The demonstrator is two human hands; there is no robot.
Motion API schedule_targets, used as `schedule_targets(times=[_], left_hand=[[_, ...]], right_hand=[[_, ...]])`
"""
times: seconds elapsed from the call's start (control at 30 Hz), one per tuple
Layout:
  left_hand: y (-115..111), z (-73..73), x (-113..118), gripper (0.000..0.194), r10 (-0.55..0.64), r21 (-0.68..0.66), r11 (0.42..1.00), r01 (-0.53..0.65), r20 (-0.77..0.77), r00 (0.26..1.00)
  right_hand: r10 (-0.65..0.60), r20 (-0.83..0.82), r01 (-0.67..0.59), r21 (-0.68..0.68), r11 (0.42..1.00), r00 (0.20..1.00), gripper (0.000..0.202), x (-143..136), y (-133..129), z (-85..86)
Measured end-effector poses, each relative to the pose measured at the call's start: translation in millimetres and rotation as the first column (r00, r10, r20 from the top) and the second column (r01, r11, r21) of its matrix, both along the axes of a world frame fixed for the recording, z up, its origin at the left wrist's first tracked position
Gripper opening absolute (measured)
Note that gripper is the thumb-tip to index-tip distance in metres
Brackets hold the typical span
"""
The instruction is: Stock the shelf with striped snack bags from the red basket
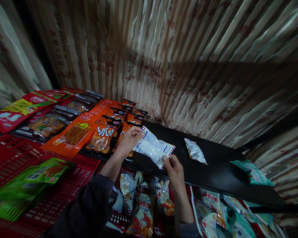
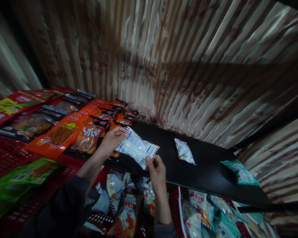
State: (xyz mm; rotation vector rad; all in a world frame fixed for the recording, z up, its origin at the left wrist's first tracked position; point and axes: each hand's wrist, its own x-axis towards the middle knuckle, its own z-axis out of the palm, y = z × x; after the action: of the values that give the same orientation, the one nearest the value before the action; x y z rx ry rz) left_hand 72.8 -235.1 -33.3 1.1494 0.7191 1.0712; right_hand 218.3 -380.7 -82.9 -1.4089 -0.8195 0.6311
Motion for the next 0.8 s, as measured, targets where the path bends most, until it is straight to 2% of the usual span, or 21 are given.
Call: schedule_targets(times=[0.17, 0.4, 0.57, 0.8], left_hand=[[0, 0.3, 0, 0.019, 0.043, 0.017, 0.999, -0.043, -0.009, 0.999], [4, -1.7, 3, 0.022, 0.014, -0.061, 0.998, -0.016, -0.029, 0.999], [2, -1.6, 5, 0.022, 0.004, -0.072, 0.997, -0.005, -0.024, 1.0], [1, -0.1, 6, 0.022, -0.008, -0.06, 0.998, 0.006, -0.031, 0.999]], right_hand=[[0.023, 0.005, -0.023, -0.011, 1.0, 1.0, 0.035, 5, -2, 2.5], [0.18, 0.055, -0.173, -0.103, 0.979, 0.982, 0.027, 12, -14, 16.8], [0.157, 0.092, -0.146, -0.12, 0.982, 0.983, 0.024, 14, -15, 22.6], [0.114, -0.024, -0.115, -0.07, 0.991, 0.993, 0.018, 15, -9, 12.1]])
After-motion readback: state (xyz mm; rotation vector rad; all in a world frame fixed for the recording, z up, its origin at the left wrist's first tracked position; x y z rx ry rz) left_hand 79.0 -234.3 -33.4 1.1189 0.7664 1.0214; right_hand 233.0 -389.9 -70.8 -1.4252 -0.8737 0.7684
